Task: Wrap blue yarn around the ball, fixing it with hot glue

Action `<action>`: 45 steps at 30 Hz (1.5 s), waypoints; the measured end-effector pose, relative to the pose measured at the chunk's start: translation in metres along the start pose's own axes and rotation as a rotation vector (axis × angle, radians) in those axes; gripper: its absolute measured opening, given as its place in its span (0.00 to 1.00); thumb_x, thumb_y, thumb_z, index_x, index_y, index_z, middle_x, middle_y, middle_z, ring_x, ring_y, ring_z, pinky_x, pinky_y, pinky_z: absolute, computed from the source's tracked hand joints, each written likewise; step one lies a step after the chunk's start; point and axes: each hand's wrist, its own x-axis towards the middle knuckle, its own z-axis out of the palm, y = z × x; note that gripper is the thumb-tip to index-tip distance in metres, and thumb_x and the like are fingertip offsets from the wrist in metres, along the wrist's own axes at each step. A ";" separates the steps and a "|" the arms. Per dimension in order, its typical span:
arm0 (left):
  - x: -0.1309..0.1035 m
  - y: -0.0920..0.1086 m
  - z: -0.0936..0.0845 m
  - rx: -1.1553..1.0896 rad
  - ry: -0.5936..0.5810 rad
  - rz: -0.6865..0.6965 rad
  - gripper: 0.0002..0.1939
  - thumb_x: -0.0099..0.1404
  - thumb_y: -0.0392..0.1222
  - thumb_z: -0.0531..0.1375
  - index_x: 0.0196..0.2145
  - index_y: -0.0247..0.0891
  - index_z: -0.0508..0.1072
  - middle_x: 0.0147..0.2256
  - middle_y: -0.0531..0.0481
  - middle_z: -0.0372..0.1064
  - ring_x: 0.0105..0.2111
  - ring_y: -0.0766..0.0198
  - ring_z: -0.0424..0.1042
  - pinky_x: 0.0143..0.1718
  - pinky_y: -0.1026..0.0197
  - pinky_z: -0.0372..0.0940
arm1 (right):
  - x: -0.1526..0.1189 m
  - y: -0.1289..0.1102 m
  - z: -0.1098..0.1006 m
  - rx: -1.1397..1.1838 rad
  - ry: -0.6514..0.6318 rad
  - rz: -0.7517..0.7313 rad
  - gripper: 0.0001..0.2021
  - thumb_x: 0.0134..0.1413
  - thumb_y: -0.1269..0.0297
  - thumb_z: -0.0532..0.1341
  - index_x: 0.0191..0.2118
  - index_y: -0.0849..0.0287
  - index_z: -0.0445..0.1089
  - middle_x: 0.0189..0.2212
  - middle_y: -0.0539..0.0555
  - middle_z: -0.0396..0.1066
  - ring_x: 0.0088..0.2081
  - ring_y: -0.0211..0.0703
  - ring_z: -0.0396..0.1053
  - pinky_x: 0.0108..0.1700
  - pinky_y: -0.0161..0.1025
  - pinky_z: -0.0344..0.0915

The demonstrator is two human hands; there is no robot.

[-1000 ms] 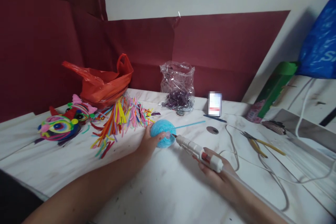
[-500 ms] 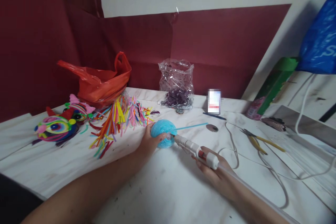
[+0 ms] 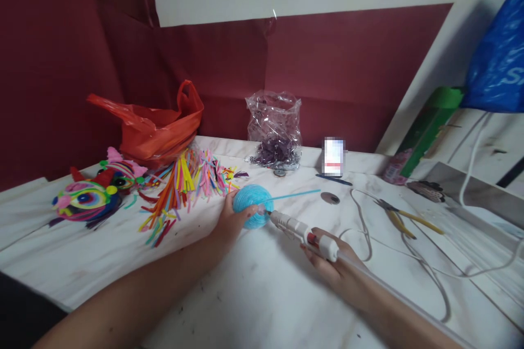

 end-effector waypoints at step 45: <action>-0.006 0.008 0.002 0.086 -0.047 0.002 0.32 0.48 0.41 0.67 0.51 0.40 0.62 0.44 0.44 0.70 0.42 0.53 0.70 0.40 0.55 0.66 | 0.001 0.001 0.002 -0.087 0.055 -0.024 0.08 0.55 0.60 0.52 0.26 0.55 0.57 0.22 0.48 0.61 0.24 0.39 0.61 0.26 0.35 0.58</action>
